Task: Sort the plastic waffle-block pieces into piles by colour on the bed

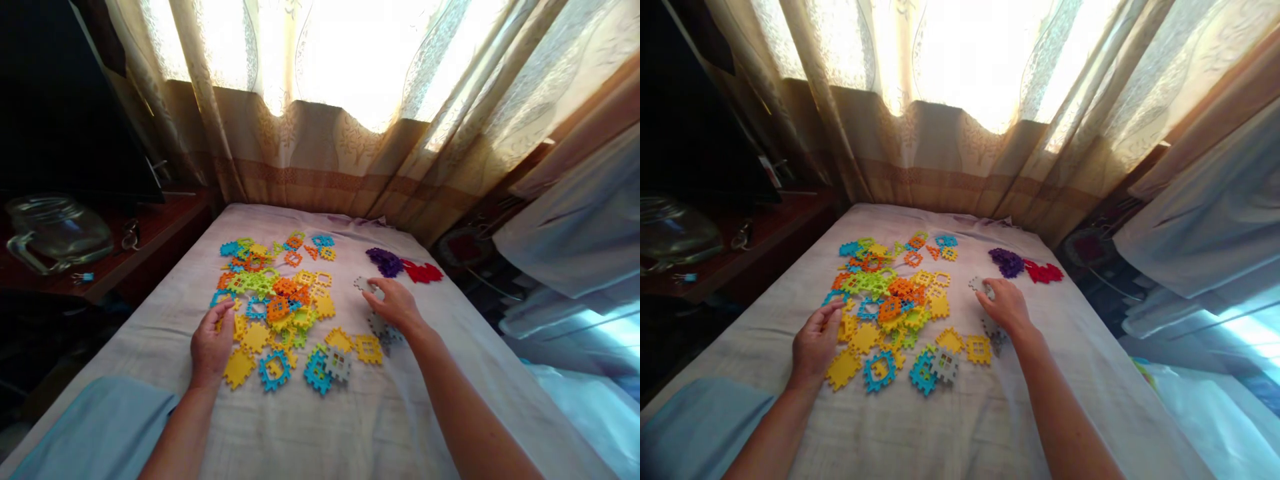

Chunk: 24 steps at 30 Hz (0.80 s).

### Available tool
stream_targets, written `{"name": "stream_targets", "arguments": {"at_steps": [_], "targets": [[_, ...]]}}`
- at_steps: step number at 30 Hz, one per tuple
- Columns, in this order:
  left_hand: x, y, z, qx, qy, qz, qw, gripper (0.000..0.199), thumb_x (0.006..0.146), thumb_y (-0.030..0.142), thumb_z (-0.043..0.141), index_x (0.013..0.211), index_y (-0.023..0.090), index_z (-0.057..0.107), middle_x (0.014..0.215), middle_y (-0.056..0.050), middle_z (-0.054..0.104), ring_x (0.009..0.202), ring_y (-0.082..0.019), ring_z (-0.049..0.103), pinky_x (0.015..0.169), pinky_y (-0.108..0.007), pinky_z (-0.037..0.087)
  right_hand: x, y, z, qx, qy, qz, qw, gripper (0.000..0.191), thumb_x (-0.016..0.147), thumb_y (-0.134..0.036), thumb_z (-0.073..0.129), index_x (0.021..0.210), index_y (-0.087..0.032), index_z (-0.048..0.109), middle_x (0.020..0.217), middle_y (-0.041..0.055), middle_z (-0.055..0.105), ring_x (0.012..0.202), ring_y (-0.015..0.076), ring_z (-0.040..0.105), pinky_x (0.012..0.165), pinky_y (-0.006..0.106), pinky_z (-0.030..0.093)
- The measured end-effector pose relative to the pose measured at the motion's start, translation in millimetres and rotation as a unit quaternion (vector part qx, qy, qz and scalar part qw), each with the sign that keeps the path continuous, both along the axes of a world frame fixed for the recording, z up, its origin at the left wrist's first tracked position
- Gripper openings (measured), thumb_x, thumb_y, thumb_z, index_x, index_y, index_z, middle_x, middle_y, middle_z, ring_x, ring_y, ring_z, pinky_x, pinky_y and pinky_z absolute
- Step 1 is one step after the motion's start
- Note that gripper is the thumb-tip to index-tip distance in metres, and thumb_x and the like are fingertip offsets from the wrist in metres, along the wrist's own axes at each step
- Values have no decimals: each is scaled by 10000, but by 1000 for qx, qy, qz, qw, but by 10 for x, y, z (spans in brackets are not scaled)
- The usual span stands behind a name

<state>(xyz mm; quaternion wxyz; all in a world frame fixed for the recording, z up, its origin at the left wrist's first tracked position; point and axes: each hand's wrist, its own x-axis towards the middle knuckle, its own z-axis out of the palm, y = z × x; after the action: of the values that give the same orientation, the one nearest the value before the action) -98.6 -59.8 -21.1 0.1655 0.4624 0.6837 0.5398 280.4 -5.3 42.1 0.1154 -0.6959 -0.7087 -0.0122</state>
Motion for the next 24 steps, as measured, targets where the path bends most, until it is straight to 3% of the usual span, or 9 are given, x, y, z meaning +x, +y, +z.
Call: {"name": "stream_targets", "arguments": {"at_steps": [3, 6, 12, 18, 24], "targets": [[-6, 11, -4, 4, 6, 1, 1000, 358, 796, 483, 524, 971, 226, 701, 1041, -53, 746, 1016, -231, 682, 952, -367, 515, 276, -288, -95, 8, 6, -34, 999, 378, 873, -408, 540, 1155, -201, 683, 1189, 125, 685, 1102, 279, 628, 949, 385, 470], [-9, 21, -13, 10, 11, 2, 1000, 361, 797, 491, 520, 965, 230, 704, 1038, -51, 749, 1013, -227, 686, 948, -358, 515, 370, -496, -221, 11, 12, -47, 999, 423, 858, -419, 555, 1206, -203, 660, 1291, 145, 627, 1193, 298, 578, 984, 423, 457], [-10, 22, -22, 2, 16, 5, 1000, 397, 797, 515, 516, 992, 228, 710, 1039, -57, 748, 1011, -237, 685, 958, -372, 506, 273, -691, -513, 37, 20, -50, 998, 803, 731, -526, 697, 1443, -238, 463, 1568, 181, 303, 1423, 387, 307, 1061, 560, 365], [-7, 18, -16, 12, 22, 3, 1000, 382, 801, 510, 518, 986, 233, 705, 1035, -45, 747, 1000, -228, 685, 987, -365, 493, 410, -441, -741, 51, 70, -26, 996, 793, 741, -536, 675, 1437, -221, 465, 1551, 183, 325, 1414, 376, 329, 1101, 551, 333], [11, 2, 22, -11, 7, 8, 1000, 395, 777, 521, 523, 978, 236, 708, 1039, -54, 746, 1026, -249, 678, 974, -392, 508, 426, -60, -789, 51, 91, 21, 994, 807, 747, -547, 666, 1445, -203, 454, 1539, 188, 349, 1409, 350, 345, 1127, 523, 318]]}}
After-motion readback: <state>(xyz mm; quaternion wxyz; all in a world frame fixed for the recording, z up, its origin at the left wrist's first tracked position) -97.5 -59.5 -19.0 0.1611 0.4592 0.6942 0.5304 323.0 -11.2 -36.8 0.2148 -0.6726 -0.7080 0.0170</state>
